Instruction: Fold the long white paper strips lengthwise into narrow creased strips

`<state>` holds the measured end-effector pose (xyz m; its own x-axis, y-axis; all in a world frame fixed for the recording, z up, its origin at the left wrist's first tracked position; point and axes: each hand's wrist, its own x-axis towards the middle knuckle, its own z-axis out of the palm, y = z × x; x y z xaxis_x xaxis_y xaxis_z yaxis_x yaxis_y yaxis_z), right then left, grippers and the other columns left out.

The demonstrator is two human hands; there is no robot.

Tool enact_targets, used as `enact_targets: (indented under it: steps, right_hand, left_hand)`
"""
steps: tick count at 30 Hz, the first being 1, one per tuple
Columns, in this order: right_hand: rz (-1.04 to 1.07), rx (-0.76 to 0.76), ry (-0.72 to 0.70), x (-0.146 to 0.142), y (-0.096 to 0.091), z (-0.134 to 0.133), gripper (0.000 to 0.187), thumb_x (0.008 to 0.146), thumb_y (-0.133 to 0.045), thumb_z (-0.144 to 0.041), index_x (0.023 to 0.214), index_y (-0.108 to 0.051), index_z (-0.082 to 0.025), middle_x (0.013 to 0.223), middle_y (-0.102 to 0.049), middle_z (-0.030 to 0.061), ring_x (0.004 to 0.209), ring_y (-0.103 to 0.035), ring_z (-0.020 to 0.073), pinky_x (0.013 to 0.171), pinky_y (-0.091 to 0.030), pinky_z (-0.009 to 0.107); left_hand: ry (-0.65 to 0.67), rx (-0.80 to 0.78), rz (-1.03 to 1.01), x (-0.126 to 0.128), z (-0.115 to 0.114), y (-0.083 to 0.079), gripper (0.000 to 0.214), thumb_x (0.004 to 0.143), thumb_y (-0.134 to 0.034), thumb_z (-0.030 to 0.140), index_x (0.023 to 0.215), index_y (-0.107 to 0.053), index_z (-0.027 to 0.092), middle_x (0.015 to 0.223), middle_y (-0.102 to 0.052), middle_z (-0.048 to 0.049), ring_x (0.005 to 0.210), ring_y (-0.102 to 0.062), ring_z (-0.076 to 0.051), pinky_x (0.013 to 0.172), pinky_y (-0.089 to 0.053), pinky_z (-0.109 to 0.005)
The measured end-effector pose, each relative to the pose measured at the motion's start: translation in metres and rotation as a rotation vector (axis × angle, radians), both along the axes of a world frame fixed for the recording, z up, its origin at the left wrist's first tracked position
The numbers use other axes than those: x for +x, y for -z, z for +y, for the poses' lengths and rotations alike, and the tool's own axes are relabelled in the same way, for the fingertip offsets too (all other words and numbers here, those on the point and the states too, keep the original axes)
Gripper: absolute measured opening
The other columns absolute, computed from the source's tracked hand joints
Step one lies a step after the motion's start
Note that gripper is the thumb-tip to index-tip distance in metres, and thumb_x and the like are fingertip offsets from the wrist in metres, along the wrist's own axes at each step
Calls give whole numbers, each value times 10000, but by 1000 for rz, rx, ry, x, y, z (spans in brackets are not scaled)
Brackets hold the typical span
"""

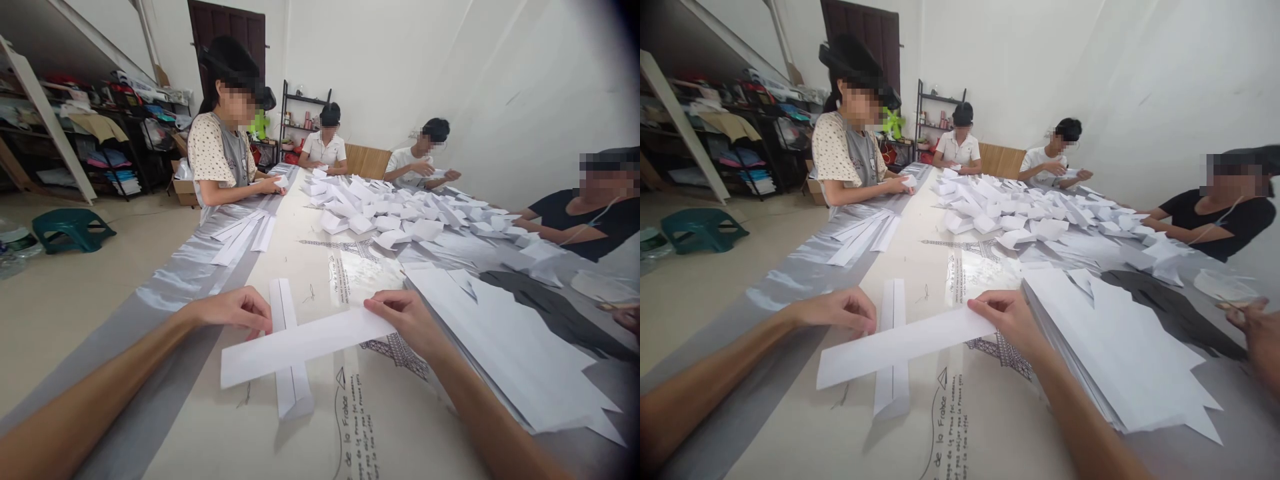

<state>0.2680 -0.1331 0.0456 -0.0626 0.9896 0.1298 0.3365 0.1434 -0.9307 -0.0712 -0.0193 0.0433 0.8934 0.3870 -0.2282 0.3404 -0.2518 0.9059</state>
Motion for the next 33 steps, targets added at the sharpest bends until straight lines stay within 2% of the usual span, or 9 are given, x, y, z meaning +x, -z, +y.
enact_targets:
  steps: [9, 14, 18, 20, 23, 25, 29, 31, 33]
  right_hand:
    - [81, -58, -13, -15, 1, -3, 302, 854, -707, -437, 665, -709, -201, 631, -567, 15, 546, -444, 125, 475, -286, 265]
    - [215, -127, 10, -15, 7, 1, 331, 893, -646, -488, 761, -717, -193, 696, -578, 25, 565, -483, 129, 467, -331, 257]
    - [351, -90, 16, -17, 8, 2, 350, 923, -594, -517, 894, -721, -192, 777, -606, 44, 678, -545, 156, 546, -410, 270]
    - [347, -85, 26, -20, 10, 2, 355, 918, -605, -516, 864, -720, -185, 802, -634, 57, 737, -578, 173, 608, -443, 285]
    - [282, -121, 79, -27, 16, 1, 368, 890, -647, -512, 770, -715, -171, 834, -684, 76, 688, -588, 162, 670, -461, 313]
    - [287, -133, 97, -32, 20, 1, 375, 887, -651, -512, 746, -714, -171, 835, -695, 77, 661, -583, 154, 677, -461, 316]
    - [404, -130, 80, -36, 22, 1, 361, 886, -659, -496, 723, -694, -176, 781, -667, 53, 651, -552, 142, 617, -443, 278]
    - [474, -132, 76, -35, 20, 1, 340, 885, -669, -482, 738, -685, -176, 753, -642, 38, 641, -525, 132, 576, -423, 255]
    - [515, -137, 88, -33, 18, 2, 321, 874, -686, -472, 754, -675, -175, 737, -614, 23, 629, -497, 122, 550, -406, 240]
  left_hand:
    - [110, -32, -47, 19, -23, -3, 397, 881, -643, 461, 666, -604, 129, 578, -373, 35, 534, -298, -85, 489, -210, -237]
    - [-12, 5, -76, 18, -22, -1, 386, 881, -641, 459, 674, -604, 135, 601, -431, 30, 548, -348, -87, 497, -240, -227]
    - [-126, 37, -151, 21, -22, 3, 404, 890, -631, 452, 650, -574, 132, 572, -375, 44, 524, -297, -76, 489, -199, -234]
    - [-160, 46, -196, 24, -25, 5, 403, 896, -624, 440, 641, -559, 135, 560, -352, 48, 518, -279, -76, 489, -188, -240]
    - [-150, 66, -247, 30, -35, 7, 410, 904, -617, 396, 598, -512, 144, 555, -333, 49, 526, -268, -77, 500, -192, -250]
    - [-101, 79, -247, 34, -42, 6, 418, 907, -614, 365, 572, -489, 148, 537, -354, 48, 520, -283, -78, 500, -202, -253]
    - [46, 131, -229, 40, -53, 3, 452, 962, -532, 375, 570, -524, 151, 541, -498, 19, 518, -389, -89, 511, -277, -248]
    - [35, 188, -250, 44, -57, 3, 475, 986, -491, 404, 585, -533, 153, 555, -509, 22, 519, -404, -88, 523, -304, -242]
    - [-47, 268, -249, 47, -59, 5, 473, 1005, -451, 429, 636, -564, 155, 587, -538, 22, 543, -447, -94, 554, -347, -235]
